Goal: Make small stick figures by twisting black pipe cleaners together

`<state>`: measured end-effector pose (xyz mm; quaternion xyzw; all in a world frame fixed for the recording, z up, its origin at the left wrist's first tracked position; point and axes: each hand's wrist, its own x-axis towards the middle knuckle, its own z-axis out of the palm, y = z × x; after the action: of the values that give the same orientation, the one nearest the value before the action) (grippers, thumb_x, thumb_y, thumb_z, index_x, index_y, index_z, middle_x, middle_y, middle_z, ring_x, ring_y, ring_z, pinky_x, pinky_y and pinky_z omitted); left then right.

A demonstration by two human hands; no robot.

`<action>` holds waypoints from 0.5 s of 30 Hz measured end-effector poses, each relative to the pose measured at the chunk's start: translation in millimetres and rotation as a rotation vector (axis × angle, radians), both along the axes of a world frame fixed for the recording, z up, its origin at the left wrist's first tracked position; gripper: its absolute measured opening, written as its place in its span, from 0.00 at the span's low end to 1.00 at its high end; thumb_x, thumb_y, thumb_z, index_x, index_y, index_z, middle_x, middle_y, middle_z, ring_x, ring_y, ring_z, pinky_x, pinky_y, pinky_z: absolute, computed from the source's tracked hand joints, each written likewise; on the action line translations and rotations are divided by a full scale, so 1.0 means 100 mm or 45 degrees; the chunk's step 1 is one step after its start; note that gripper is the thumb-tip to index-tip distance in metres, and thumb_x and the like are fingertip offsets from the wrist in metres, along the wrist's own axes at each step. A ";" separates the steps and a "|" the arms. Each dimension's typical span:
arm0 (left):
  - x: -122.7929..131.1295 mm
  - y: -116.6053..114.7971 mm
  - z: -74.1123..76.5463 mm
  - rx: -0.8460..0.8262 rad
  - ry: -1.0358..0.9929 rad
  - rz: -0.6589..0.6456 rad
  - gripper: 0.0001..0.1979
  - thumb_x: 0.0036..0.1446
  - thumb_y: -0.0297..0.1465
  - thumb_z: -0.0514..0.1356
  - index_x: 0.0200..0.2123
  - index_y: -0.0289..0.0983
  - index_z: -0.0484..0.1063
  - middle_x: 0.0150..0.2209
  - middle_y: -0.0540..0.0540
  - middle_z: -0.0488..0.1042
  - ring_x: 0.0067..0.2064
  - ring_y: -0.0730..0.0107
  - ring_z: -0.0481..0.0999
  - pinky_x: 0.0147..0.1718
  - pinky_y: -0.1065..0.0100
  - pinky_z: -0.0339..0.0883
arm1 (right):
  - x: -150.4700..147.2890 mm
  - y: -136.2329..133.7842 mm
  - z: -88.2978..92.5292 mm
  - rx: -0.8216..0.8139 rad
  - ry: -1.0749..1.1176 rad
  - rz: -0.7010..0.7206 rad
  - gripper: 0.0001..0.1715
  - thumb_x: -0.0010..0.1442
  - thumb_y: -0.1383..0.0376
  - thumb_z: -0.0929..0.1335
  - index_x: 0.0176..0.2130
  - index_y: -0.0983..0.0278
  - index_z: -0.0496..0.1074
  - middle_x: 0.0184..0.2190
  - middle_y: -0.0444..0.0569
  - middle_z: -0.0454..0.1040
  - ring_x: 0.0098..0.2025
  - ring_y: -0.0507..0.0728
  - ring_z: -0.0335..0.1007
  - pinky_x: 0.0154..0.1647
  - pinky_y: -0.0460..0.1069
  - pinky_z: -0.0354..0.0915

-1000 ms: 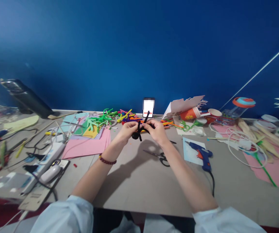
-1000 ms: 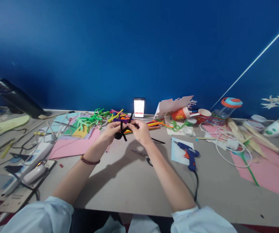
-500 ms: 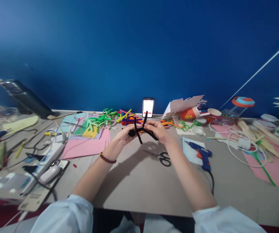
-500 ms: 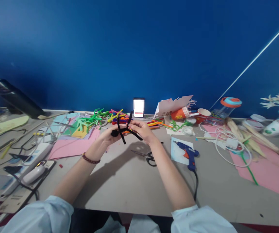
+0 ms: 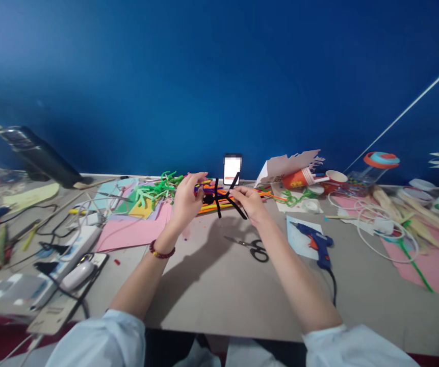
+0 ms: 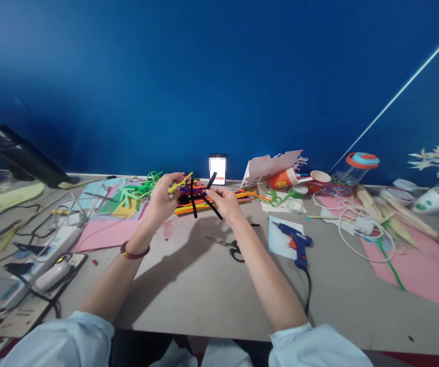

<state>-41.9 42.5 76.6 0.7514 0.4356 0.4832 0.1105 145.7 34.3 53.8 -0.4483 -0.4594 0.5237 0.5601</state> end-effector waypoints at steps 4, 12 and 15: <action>-0.01 -0.19 0.19 0.225 0.480 -0.028 0.26 0.49 0.19 0.50 0.51 0.38 0.66 0.49 0.41 0.71 0.52 0.58 0.67 0.51 0.56 0.60 | -0.02 -0.01 0.01 -0.030 0.008 -0.068 0.16 0.39 0.54 0.73 0.22 0.64 0.71 0.17 0.39 0.64 0.21 0.48 0.54 0.22 0.45 0.51; 0.26 -0.24 -0.08 0.096 0.329 -0.143 0.10 0.56 0.30 0.55 0.40 0.41 0.74 0.44 0.39 0.74 0.52 0.52 0.67 0.54 0.52 0.54 | -0.05 -0.02 -0.03 -0.032 -0.010 -0.047 0.16 0.41 0.55 0.73 0.20 0.64 0.70 0.14 0.39 0.61 0.19 0.48 0.52 0.21 0.46 0.48; 0.25 -0.19 -0.19 -0.029 0.108 -0.159 0.08 0.56 0.33 0.57 0.36 0.42 0.76 0.42 0.39 0.76 0.50 0.52 0.69 0.53 0.53 0.54 | -0.03 -0.02 -0.03 -0.025 -0.021 0.043 0.17 0.42 0.54 0.73 0.19 0.64 0.69 0.15 0.39 0.60 0.19 0.48 0.52 0.20 0.46 0.48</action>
<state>-16.4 23.9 57.6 0.7955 0.3976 0.4381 0.1307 142.7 32.1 50.7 -0.4503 -0.4665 0.5338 0.5429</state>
